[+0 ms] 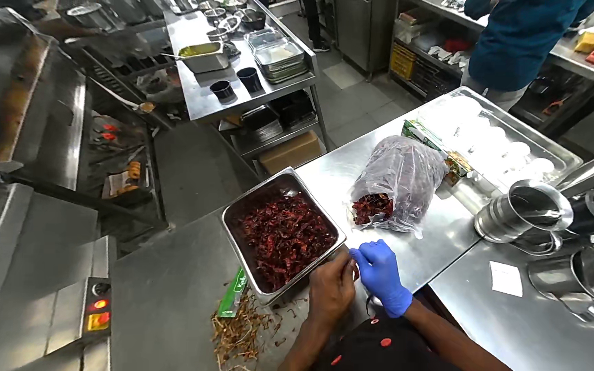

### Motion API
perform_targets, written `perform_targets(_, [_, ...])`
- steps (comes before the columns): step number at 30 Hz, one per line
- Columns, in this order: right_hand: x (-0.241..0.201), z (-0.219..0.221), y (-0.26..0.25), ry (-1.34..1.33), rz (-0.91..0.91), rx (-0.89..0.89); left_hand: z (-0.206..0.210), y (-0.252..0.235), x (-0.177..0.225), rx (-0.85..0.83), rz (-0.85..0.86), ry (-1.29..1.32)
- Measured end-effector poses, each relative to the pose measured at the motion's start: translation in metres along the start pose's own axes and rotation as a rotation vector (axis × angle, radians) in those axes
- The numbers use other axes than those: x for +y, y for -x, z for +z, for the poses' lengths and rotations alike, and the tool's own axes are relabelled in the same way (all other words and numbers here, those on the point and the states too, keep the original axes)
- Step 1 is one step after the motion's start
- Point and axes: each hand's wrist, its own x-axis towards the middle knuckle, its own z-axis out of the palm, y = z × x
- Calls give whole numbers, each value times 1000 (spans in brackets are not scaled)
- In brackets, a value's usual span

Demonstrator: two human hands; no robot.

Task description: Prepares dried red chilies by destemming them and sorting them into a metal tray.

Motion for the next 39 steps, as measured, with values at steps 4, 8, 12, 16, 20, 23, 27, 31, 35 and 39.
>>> perform_targets(4, [33,1,-3,387,-98,74,-3,9,26,210,275,-333])
perform_targets(8, [51,-40,13,-102,317,-151,-48,-22,-6,134,-23,-402])
perform_targets(12, [61,-53,26,-452,622,-276,-60,-26,-49,84,-80,-487])
perform_targets(16, [76,-47,30,-762,712,-326,1,6,-63,-208,181,-308])
perform_targets(20, [69,-51,27,-868,672,-406,66,17,-97,-385,214,-382])
perform_targets(23, [61,-58,33,-798,596,-401,77,15,-100,-324,122,-407])
perform_targets(27, [67,-54,33,-741,659,-372,75,17,-105,-301,30,-430])
perform_targets(31, [77,-39,28,-704,723,-397,82,44,-122,-249,107,-502])
perform_targets(35, [72,-26,23,-648,722,-425,87,55,-124,-100,106,-412])
perform_targets(39, [61,-15,24,-287,701,-506,76,41,-80,-27,114,-214])
